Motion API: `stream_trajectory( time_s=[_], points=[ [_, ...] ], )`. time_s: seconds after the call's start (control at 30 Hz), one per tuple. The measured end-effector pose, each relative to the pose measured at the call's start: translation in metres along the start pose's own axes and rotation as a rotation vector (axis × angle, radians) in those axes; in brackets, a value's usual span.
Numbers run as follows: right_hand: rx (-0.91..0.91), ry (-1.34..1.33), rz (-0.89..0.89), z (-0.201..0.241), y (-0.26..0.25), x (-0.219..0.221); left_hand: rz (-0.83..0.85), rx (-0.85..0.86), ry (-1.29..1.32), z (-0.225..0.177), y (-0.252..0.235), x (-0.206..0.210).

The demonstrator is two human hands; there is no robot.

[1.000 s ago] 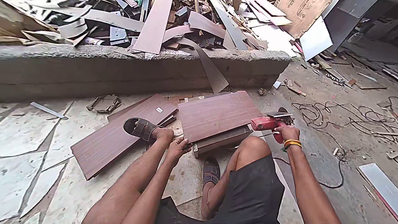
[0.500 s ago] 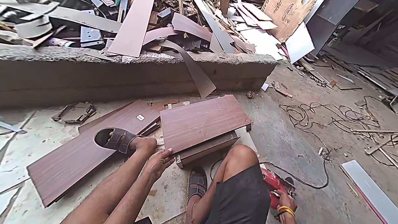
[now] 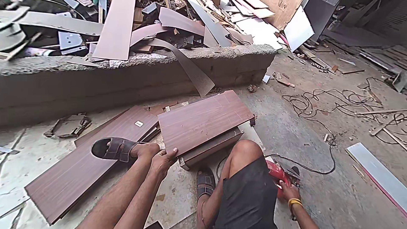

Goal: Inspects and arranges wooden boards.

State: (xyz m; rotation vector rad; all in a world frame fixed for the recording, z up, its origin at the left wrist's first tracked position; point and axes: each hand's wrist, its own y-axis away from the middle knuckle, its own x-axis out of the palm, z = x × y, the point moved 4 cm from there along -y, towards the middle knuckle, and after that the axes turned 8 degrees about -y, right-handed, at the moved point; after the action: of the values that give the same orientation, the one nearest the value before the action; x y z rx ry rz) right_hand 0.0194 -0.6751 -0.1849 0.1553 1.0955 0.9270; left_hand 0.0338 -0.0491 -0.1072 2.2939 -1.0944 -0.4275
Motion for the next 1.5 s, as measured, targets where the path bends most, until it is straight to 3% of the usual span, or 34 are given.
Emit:
stream_trajectory(
  time_s=[0.2, 0.33, 0.6, 0.87, 1.1, 1.23, 1.5],
  points=[
    [-0.003, 0.414, 0.119, 0.012, 0.004, -0.007, 0.021, 0.032, -0.03, 0.0, 0.001, -0.003],
    [0.001, 0.721, 0.267, 0.046, 0.011, -0.024, 0.036, 0.052, -0.064, 0.002, -0.002, -0.003],
    [-0.285, 0.636, 0.145, 0.199, 0.083, -0.023, 0.018, 0.071, -0.096, 0.0, -0.001, -0.002],
    [-0.616, 0.474, 0.183, 0.309, 0.135, 0.009, -0.025, 0.0, -0.067, 0.006, 0.026, -0.008],
    [-0.781, 0.524, 0.303, 0.377, 0.166, 0.055, -0.082, -0.053, -0.057, 0.004, 0.033, -0.032],
    [-0.834, 0.588, 0.324, 0.402, 0.176, 0.091, -0.024, -0.076, -0.061, 0.005, 0.03, -0.035],
    [-0.793, 0.744, 0.451, 0.405, 0.197, 0.167, 0.074, -0.09, 0.063, 0.014, 0.023, -0.039]
  ],
)
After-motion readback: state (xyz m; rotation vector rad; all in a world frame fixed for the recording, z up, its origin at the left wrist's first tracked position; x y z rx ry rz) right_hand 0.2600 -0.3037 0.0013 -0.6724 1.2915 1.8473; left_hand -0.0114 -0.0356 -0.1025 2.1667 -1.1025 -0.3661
